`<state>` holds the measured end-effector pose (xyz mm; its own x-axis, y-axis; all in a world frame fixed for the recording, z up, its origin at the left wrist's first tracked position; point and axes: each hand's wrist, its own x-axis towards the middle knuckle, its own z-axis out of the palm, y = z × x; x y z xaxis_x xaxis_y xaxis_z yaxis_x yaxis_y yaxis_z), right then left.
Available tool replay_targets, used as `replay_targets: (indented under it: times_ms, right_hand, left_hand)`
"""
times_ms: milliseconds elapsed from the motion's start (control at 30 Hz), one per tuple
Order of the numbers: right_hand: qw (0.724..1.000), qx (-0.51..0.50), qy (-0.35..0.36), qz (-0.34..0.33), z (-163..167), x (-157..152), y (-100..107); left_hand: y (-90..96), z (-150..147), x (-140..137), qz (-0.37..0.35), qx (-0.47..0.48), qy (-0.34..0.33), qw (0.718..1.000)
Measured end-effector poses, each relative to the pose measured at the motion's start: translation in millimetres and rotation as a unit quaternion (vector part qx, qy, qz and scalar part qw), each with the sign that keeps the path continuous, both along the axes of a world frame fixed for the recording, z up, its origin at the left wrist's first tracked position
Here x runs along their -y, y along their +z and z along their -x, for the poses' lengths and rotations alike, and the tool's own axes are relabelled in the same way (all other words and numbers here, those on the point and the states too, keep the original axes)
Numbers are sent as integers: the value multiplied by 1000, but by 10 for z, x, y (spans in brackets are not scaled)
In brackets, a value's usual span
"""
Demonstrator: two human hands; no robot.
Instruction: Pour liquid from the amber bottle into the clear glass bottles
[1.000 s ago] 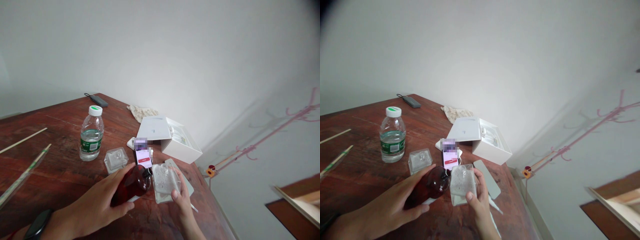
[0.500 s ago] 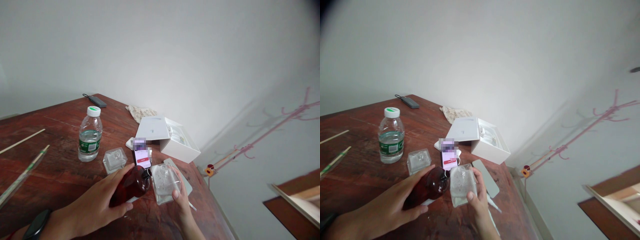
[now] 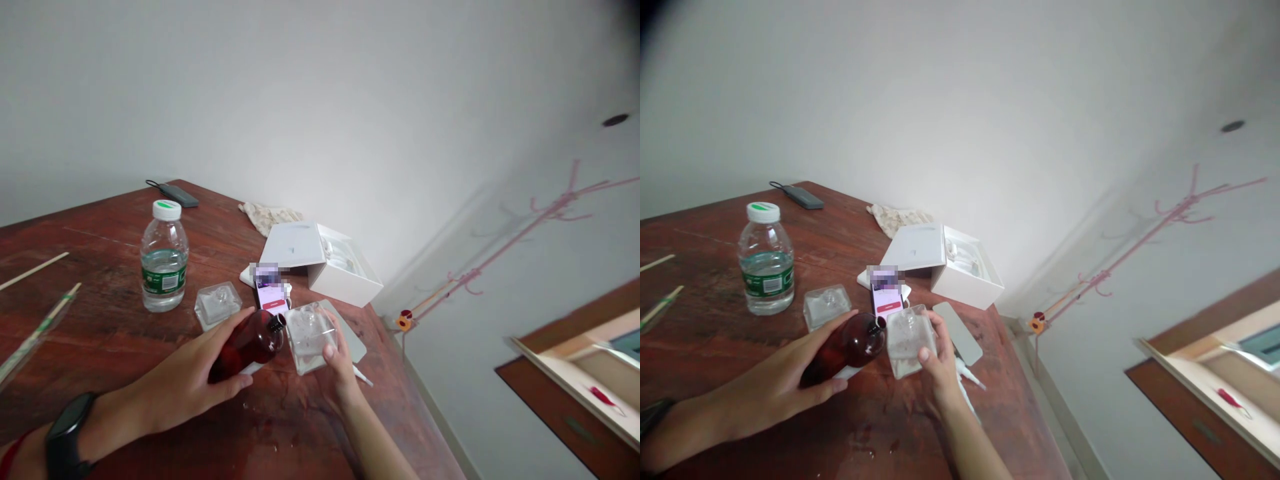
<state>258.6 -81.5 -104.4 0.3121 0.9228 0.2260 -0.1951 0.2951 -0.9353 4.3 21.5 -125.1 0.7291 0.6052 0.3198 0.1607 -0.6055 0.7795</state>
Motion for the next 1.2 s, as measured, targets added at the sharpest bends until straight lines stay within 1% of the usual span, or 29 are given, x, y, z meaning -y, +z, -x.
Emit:
replay_targets:
  times_ms: [100,300,433,533,700,867,1033,1200]
  right_hand:
    - [1000,-17,11,-3,32,-17,-14]
    - [999,-47,2,-2,61,-29,-46]
    - [998,-59,4,-7,55,-19,-31]
    - [997,-70,19,0,50,-4,-20]
    - [996,-88,25,5,31,1,-30]
    - [993,-111,26,5,-1,-3,-41]
    - [992,-123,32,-11,-34,10,4]
    - [991,-129,35,-24,-68,12,33]
  left_hand:
    - [12,-3,-17,12,-6,-1,1000]
    - [-16,-16,-24,-8,-8,6,1000]
    - [-34,-40,-25,-3,13,2,1000]
    - [-38,-51,-30,-6,21,-7,1000]
    - [-14,-62,-23,-10,27,8,1000]
    - [26,-77,-4,-12,12,-3,1000]
    - [40,-69,8,-24,-9,-5,1000]
    - [39,-26,18,-20,-25,-17,999]
